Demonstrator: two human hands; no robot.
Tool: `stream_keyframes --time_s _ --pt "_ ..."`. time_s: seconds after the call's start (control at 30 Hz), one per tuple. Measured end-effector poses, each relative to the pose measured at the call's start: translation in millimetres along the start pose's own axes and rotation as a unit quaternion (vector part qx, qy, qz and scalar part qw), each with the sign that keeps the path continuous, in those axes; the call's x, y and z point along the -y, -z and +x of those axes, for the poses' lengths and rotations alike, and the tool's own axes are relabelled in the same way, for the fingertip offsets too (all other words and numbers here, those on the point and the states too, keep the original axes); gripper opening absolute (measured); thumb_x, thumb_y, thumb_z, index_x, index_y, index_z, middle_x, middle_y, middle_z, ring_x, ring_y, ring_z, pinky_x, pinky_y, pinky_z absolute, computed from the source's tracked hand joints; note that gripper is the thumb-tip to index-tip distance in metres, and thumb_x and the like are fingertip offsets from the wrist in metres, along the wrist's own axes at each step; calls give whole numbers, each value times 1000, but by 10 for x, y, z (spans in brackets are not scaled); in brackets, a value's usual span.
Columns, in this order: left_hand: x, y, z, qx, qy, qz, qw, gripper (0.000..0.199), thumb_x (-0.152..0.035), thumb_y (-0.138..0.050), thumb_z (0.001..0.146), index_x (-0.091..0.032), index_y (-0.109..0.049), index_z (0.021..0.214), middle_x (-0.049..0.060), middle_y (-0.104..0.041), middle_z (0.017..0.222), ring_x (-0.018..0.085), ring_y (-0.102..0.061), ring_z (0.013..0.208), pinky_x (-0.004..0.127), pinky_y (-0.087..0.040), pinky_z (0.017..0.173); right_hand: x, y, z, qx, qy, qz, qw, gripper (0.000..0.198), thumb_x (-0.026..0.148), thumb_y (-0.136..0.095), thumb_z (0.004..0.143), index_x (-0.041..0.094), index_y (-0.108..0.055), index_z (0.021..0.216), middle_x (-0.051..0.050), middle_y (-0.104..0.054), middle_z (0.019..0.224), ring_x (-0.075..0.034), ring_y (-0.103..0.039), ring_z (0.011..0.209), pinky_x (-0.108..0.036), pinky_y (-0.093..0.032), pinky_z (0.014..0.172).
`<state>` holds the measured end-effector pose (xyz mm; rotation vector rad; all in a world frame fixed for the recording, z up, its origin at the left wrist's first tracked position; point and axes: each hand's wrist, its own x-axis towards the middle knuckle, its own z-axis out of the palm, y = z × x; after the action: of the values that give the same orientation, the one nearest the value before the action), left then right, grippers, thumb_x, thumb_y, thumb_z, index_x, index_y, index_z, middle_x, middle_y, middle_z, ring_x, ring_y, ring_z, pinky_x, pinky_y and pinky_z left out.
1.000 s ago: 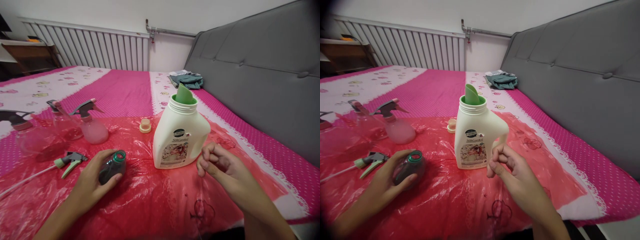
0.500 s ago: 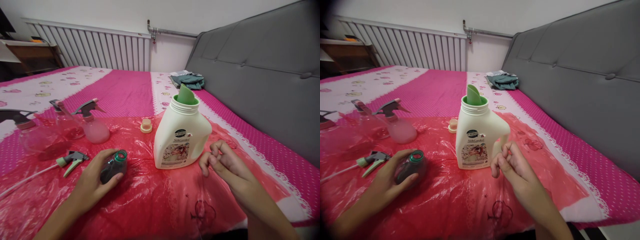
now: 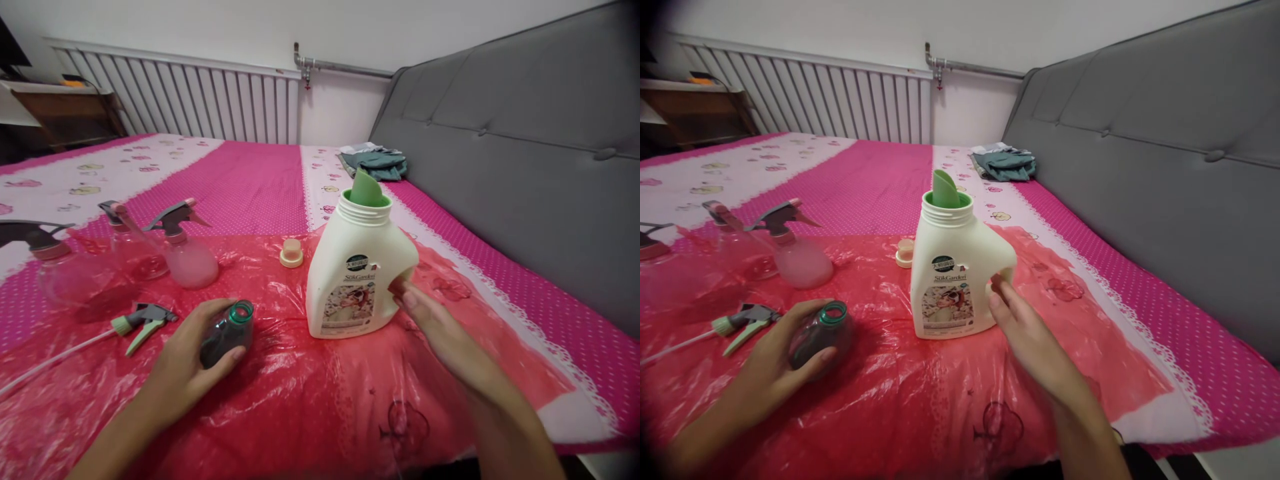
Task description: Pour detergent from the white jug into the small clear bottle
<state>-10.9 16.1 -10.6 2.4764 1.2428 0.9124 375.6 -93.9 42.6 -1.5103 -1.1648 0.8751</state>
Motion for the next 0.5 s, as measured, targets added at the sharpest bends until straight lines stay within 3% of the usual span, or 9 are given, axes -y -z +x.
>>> stream_keyframes --time_s 0.07,0.2,0.37,0.5 --pt "-7 23 13 7 -5 1 1000 55 -59 -66 99 -29 -55 143 9 -76 130 34 -78 110 50 -64 99 -4 -118 70 13 -28 122 992 81 79 -58 92 32 -51 157 -4 -43 172 -23 -39 166 -46 -31 145" --pt "-40 67 31 17 -16 4 1000 52 -54 -68 99 -30 -55 144 8 -75 132 32 -78 109 48 -64 100 74 -262 242 12 -10 205 979 97 87 -48 90 26 -37 165 -10 -47 168 -24 -46 161 -46 -46 135" --pt "-65 35 14 2 -21 2 1000 51 -54 -63 102 -27 -53 144 11 -74 134 33 -77 116 50 -63 102 251 -218 500 56 -35 264 962 94 89 -35 92 22 -51 155 -12 -67 145 -27 -63 143 -48 -55 124" --pt "-108 22 24 7 -29 -6 1000 51 -51 -66 102 -26 -53 144 12 -74 135 33 -76 117 51 -62 103 289 -175 688 61 -51 323 943 75 81 -51 91 23 -64 137 -9 -75 126 -24 -72 123 -47 -59 116"
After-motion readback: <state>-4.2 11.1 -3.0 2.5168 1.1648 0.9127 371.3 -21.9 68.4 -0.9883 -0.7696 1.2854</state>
